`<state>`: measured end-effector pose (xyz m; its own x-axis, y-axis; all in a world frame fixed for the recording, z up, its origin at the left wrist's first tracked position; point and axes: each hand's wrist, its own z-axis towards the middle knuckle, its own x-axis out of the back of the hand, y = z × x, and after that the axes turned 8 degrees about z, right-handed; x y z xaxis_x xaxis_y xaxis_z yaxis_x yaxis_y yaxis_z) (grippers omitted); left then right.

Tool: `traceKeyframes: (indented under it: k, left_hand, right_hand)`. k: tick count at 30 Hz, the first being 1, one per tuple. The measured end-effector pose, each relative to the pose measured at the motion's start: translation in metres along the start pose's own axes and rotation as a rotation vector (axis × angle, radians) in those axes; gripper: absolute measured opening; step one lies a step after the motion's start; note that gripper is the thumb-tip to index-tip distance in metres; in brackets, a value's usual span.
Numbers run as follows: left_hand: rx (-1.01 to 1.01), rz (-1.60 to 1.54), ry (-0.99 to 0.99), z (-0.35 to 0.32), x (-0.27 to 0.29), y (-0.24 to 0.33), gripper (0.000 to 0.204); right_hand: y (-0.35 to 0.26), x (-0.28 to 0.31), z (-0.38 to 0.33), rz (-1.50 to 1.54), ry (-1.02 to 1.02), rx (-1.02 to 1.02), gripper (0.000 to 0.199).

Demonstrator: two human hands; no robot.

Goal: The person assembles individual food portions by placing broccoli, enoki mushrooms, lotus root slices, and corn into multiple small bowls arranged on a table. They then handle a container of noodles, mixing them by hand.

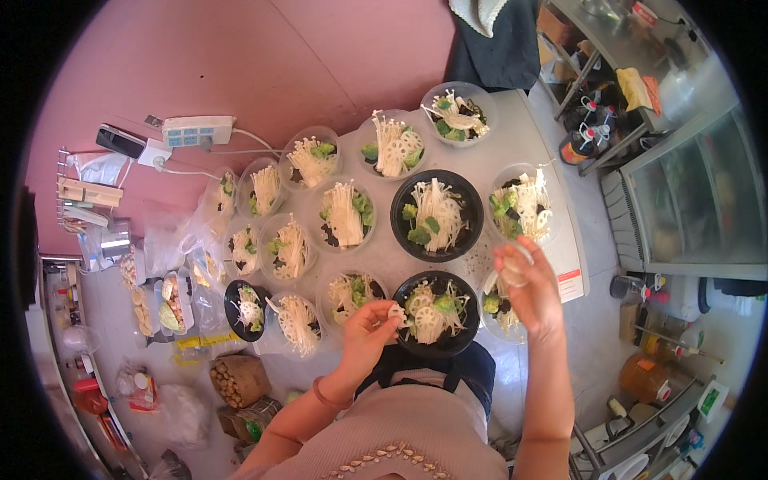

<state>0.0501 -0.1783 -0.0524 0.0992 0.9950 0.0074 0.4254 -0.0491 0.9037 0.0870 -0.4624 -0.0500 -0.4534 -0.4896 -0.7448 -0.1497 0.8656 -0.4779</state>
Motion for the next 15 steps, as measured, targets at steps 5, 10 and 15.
traceKeyframes:
  k: [5, 10, 15]
  left_hand:
    - [-0.188, 0.008, -0.023, 0.013, -0.01, 0.021, 0.022]
    - [-0.163, 0.233, -0.191, -0.02, -0.016, 0.005, 0.023]
    - [-0.11, 0.291, -0.108, -0.04, 0.022, -0.028, 0.022]
  right_hand:
    - [0.032, -0.011, -0.025, -0.046, -0.011, -0.019, 0.045]
    - [0.039, -0.003, -0.048, -0.157, 0.088, -0.048, 0.033]
    - [0.052, 0.013, -0.059, -0.286, 0.186, -0.016, 0.023]
